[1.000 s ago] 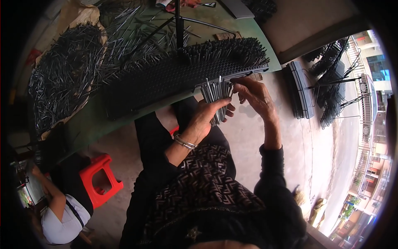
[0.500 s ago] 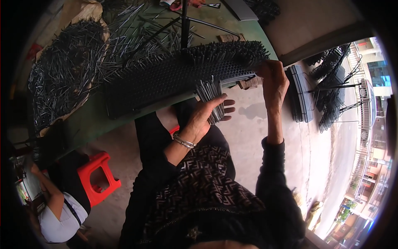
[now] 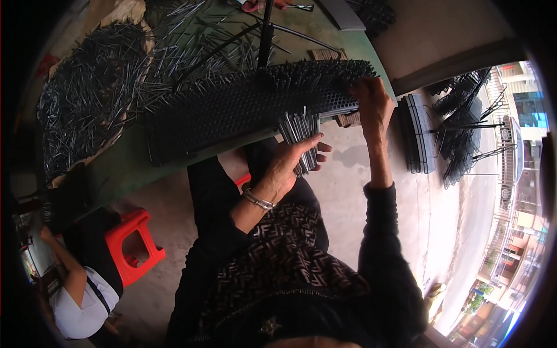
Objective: Assembling thin metal spokes into a holding jig to create a brush-like component.
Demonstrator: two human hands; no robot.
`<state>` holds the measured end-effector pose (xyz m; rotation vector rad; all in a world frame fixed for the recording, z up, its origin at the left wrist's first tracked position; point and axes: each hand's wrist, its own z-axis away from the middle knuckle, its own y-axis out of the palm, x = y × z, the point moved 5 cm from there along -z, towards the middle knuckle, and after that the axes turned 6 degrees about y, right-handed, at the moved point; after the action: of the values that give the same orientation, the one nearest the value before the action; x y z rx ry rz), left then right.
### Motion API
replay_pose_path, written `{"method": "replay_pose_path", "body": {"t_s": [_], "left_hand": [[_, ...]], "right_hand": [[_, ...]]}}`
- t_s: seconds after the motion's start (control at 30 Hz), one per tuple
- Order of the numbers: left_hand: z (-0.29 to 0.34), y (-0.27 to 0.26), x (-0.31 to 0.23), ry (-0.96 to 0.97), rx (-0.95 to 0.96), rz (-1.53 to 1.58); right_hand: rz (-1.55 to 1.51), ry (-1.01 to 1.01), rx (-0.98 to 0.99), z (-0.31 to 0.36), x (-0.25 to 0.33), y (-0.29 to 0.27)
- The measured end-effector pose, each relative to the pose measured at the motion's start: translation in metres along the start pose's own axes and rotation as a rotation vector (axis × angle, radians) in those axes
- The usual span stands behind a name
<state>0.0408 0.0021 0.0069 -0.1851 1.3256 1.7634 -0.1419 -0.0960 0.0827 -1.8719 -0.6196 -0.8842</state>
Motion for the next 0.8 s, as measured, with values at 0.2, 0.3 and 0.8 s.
{"method": "replay_pose_path", "body": {"t_s": [0.2,0.3,0.8], "left_hand": [[0.002,-0.001,-0.003,0.001,0.0,-0.013],[0.003,-0.001,-0.004,0.0,0.0,-0.018],[0.01,-0.002,-0.009,0.022,-0.044,-0.057]], "right_hand": [[0.054,0.031,0.137,-0.014,-0.007,0.004],[0.257,-0.171,0.144,-0.019,-0.002,0.007],[0.272,-0.061,0.299,0.011,0.029,0.008]]}}
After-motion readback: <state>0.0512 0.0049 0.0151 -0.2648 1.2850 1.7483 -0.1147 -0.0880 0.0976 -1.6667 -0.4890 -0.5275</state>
